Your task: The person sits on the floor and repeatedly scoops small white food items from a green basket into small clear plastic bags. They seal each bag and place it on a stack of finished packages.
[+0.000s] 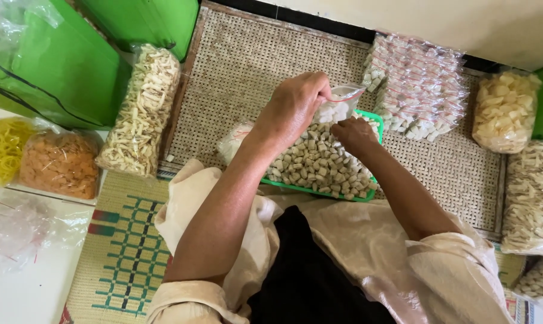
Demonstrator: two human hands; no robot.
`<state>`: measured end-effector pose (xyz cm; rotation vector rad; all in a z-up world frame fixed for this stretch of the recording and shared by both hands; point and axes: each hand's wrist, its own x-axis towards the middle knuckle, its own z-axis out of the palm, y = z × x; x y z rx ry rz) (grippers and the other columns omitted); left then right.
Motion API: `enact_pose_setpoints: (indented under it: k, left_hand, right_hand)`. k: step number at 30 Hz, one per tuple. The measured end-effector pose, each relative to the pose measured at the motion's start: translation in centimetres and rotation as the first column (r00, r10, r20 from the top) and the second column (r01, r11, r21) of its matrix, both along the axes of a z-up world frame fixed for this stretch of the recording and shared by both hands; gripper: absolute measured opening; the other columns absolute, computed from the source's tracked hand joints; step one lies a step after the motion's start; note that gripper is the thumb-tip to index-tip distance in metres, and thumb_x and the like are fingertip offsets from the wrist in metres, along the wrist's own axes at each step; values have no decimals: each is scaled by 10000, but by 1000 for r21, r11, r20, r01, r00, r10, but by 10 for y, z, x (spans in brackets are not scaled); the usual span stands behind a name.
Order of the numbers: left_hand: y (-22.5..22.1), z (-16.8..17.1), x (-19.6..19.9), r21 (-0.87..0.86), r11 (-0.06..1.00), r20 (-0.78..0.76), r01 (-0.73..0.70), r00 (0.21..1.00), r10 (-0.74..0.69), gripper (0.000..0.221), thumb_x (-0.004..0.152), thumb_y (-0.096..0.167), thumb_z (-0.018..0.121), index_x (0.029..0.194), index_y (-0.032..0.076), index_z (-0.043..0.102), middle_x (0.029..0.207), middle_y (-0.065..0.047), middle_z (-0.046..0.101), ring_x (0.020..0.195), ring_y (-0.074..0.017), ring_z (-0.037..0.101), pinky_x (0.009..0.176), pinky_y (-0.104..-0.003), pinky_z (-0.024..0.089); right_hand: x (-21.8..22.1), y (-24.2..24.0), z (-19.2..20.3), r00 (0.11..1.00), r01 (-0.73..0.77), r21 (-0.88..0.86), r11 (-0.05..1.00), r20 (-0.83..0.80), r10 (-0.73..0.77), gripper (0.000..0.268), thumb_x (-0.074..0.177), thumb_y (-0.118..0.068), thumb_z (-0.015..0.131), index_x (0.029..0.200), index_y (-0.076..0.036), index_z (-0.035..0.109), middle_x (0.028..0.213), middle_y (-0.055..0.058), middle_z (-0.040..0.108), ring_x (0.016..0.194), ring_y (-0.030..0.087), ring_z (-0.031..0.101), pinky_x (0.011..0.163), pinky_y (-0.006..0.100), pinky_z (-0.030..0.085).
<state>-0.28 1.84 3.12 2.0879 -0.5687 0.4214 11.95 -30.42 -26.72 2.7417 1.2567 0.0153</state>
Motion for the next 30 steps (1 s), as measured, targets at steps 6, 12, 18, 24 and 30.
enact_pose_setpoints:
  k: [6, 12, 18, 24, 30]
  left_hand:
    - [-1, -1, 1, 6, 1000, 24, -15, 1000, 15, 213, 914, -101, 657, 847, 69, 548, 694, -90, 592, 637, -242, 678, 583, -347, 573]
    - [-4, -15, 6, 3, 1000, 38, -13, 999, 13, 193, 908, -57, 672, 847, 77, 546, 708, -112, 600, 677, -292, 694, 588, -390, 559]
    - [-9, -25, 11, 68, 997, 54, -34, 998, 30, 195, 892, -33, 694, 849, 79, 540, 704, -125, 602, 675, -340, 697, 570, -434, 552]
    - [-16, -23, 2, 38, 999, 79, 21, 997, -24, 217, 910, -201, 611, 911, 15, 592, 800, -120, 677, 636, -176, 670, 473, -247, 556]
    - [-21, -25, -1, 72, 996, 30, 51, 998, -54, 186, 901, -89, 677, 860, 65, 581, 745, -145, 661, 682, -303, 718, 594, -367, 597]
  right_hand:
    - [1, 13, -9, 998, 42, -50, 998, 39, -40, 234, 848, -322, 780, 1042, -235, 681, 1063, 17, 733, 990, 263, 694, 826, 397, 541]
    - [5, 9, 57, 994, 109, 110, 988, -44, -105, 316, 880, -373, 763, 992, -82, 715, 951, 179, 719, 914, 397, 679, 805, 499, 544]
    - [-14, 31, 218, 963, 190, 698, 691, -269, 7, 215, 976, 20, 744, 1189, -3, 729, 1053, 205, 692, 940, 339, 695, 809, 399, 590]
    - [-77, 52, 338, 990, -37, 747, 664, -64, 128, 193, 1094, 84, 695, 1268, 4, 669, 1179, 199, 680, 1051, 279, 643, 869, 358, 588]
    - [-90, 71, 325, 991, 13, 730, 683, -101, 90, 204, 921, 97, 795, 1100, 12, 750, 1040, 174, 705, 940, 322, 703, 798, 414, 599]
